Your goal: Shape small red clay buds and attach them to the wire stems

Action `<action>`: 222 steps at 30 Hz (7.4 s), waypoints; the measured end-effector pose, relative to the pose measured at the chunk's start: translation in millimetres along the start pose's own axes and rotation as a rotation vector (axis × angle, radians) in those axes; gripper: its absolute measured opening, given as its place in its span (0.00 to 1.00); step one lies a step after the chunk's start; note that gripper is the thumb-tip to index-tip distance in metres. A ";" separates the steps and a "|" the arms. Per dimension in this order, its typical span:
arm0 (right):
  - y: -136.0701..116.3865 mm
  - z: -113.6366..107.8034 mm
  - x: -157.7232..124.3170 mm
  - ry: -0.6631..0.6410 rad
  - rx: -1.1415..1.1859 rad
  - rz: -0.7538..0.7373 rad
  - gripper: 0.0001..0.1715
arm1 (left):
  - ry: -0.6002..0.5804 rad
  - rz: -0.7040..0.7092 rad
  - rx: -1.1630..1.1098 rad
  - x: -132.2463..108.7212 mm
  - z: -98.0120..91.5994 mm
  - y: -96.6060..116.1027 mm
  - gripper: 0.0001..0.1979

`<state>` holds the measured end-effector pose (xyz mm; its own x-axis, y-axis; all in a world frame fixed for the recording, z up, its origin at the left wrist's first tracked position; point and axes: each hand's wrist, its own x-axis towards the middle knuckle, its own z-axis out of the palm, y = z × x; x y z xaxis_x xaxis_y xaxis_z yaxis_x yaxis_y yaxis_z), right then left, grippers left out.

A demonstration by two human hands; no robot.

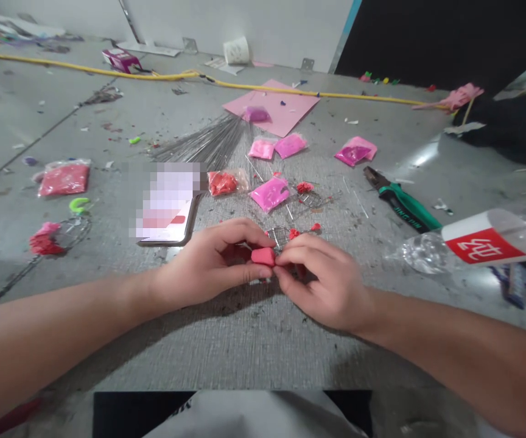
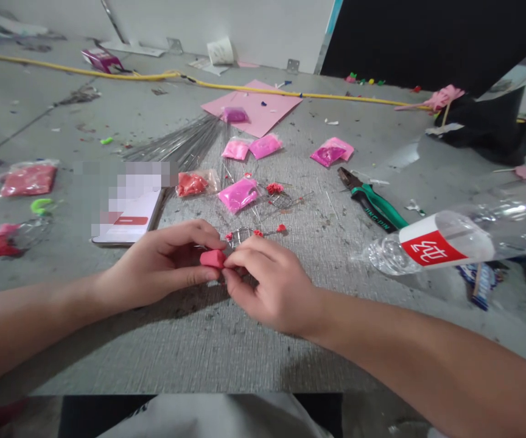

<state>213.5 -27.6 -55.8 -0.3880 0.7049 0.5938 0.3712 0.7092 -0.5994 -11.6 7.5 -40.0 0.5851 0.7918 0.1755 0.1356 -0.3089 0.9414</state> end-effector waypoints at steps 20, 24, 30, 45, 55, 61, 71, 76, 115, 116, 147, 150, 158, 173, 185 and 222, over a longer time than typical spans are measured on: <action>-0.3 -3.6 -1.0 -0.009 0.043 0.131 0.02 | 0.226 0.215 0.400 -2.8 -12.3 -8.5 0.24; -1.8 -1.1 -1.6 -0.005 0.019 0.102 0.05 | 0.287 0.237 0.498 -2.5 -16.3 -8.6 0.21; -3.3 -1.2 0.8 -0.029 0.050 0.113 0.05 | 0.141 0.284 1.001 3.1 -24.7 1.8 0.07; 1.0 1.8 -0.6 -0.069 0.066 0.098 0.01 | 0.075 0.027 1.295 8.1 -30.2 -0.1 0.22; 2.8 1.7 -1.7 -0.122 0.119 0.071 0.06 | -0.062 -0.080 1.289 8.1 -30.5 -3.5 0.23; 2.1 0.4 -0.1 -0.083 0.055 0.103 0.03 | 0.115 -0.121 1.090 -3.0 -20.4 14.5 0.21; -3.2 4.0 -4.3 -0.026 0.183 -0.164 0.06 | -0.137 -0.296 -0.200 -18.7 17.8 23.0 0.10; -0.4 6.2 -0.4 -0.049 0.206 -0.123 0.05 | -0.190 -0.399 -0.413 -15.6 15.0 15.8 0.12; 1.5 5.1 1.6 -0.079 0.348 0.003 0.05 | -0.306 -0.518 -0.381 -3.6 4.7 16.6 0.05; 1.8 5.1 1.6 -0.079 0.352 0.006 0.05 | -0.303 -0.516 -0.381 -3.7 4.7 16.2 0.05; 2.6 5.2 18.2 -0.237 1.110 0.867 0.19 | -0.052 0.209 0.293 -12.6 6.6 9.9 0.08; 7.8 3.3 20.9 -0.181 1.143 0.832 0.19 | -0.023 0.186 0.312 -10.2 1.8 9.3 0.08; 21.2 3.6 19.2 -0.094 1.140 0.716 0.13 | -0.027 0.061 0.274 -13.4 -3.0 2.5 0.08; 16.5 2.9 17.2 0.080 0.968 0.677 0.15 | -0.260 0.088 0.465 -6.9 2.1 10.3 0.08; 14.2 2.1 7.6 0.035 0.911 0.650 0.14 | -0.306 0.046 0.530 -3.7 2.3 9.4 0.08; 15.9 3.3 5.1 0.055 0.853 0.669 0.14 | -0.199 0.073 0.513 -1.3 0.3 7.6 0.10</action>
<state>214.6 -12.7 -64.1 -0.2788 0.9602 0.0189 -0.2238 -0.0458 -0.9736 -11.1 3.9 -33.1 0.7407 0.6590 0.1303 0.4319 -0.6157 0.6591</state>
